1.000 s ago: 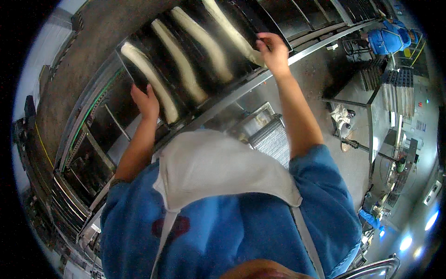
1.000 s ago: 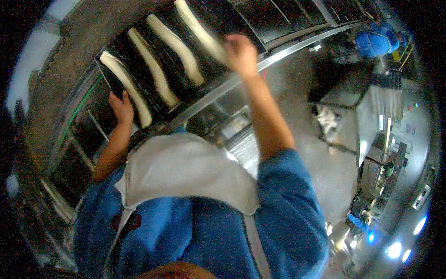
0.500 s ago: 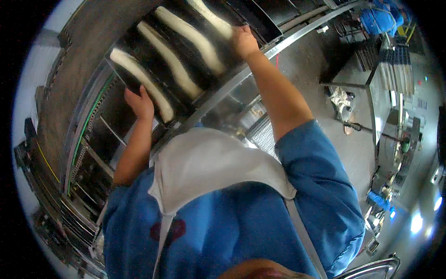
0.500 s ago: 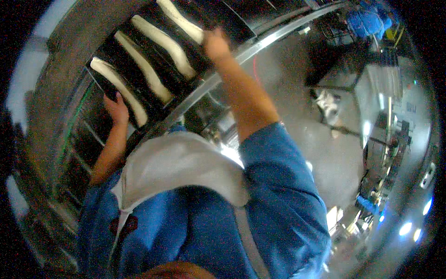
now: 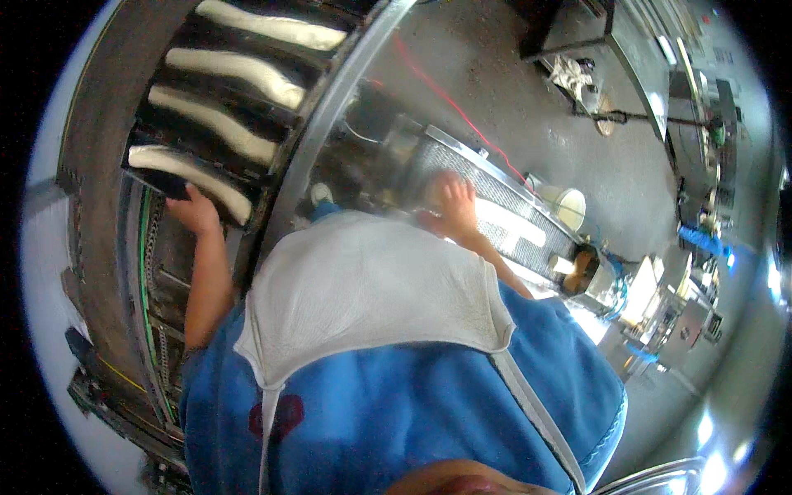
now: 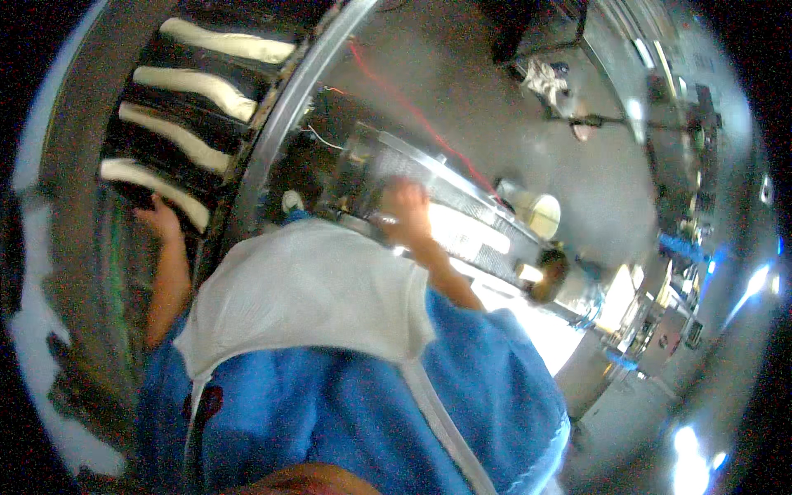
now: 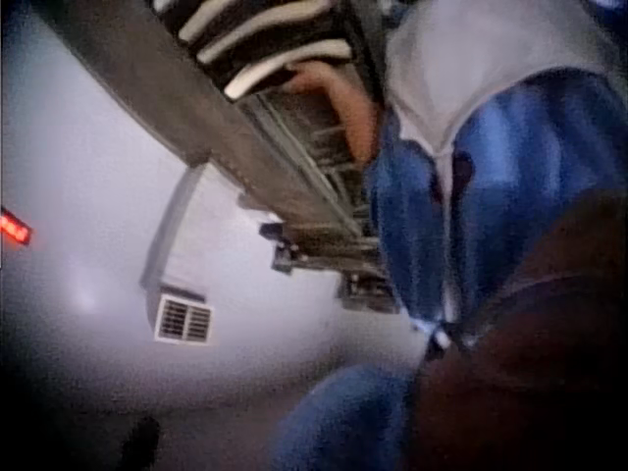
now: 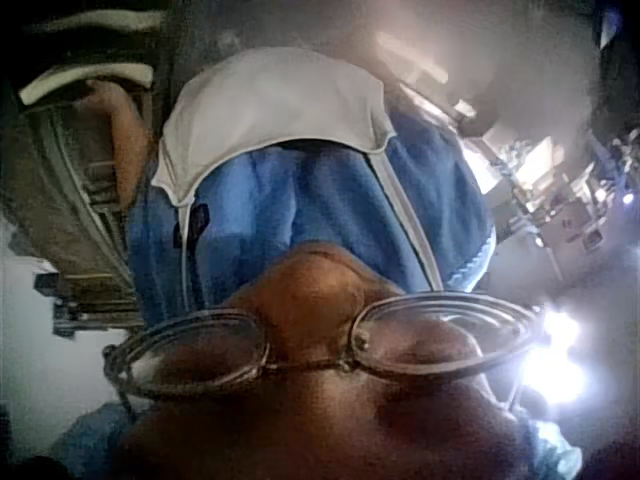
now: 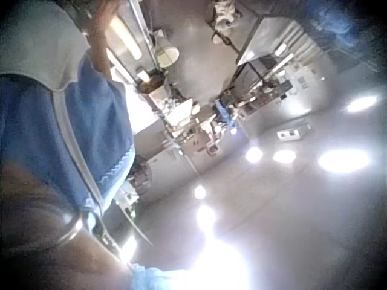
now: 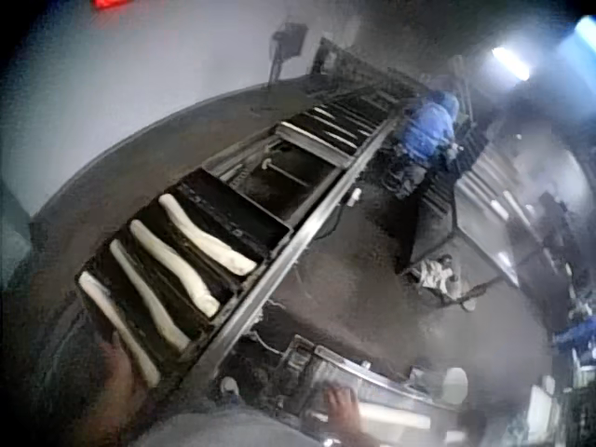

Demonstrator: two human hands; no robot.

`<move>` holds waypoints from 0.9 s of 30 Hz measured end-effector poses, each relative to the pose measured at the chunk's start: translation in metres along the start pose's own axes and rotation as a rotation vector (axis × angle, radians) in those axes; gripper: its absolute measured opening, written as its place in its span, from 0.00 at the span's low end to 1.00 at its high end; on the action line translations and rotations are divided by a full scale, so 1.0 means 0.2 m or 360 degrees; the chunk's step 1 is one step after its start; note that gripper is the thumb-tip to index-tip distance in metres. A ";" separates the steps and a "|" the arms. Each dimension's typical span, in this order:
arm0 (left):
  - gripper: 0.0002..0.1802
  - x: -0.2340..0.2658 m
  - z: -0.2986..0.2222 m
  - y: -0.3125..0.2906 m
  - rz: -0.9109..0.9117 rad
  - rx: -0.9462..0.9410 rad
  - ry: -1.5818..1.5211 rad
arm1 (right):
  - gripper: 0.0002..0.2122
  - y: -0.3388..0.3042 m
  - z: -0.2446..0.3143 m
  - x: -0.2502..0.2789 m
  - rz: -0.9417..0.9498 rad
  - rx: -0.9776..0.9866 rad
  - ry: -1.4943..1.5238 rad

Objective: The person picks up long, white dough pieces from a conveyor belt and places them onto a metal rack. They handle the dough by hand, arranging the pieces in rows on the rack.

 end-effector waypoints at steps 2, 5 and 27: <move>0.30 -0.01 -0.02 0.01 0.0014 -0.0003 -0.0023 | 0.24 0.02 0.00 -0.13 0.0224 0.0025 0.0124; 0.32 -0.05 -0.04 0.02 0.0051 0.0014 -0.0006 | 0.26 -0.01 -0.17 -0.25 0.0345 -0.0398 0.0605; 0.39 0.55 0.42 -0.21 -0.0102 0.0223 -0.0905 | 0.29 1.34 0.38 1.56 -0.0885 0.0837 0.2624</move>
Point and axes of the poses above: each hand's wrist, its own y-axis towards the middle knuckle, its own x-axis out of the back of the hand, z = x × y, the point moved 9 cm from there along y, towards the middle knuckle, and after that the axes turned 7 degrees about z, right-handed, at the moved point
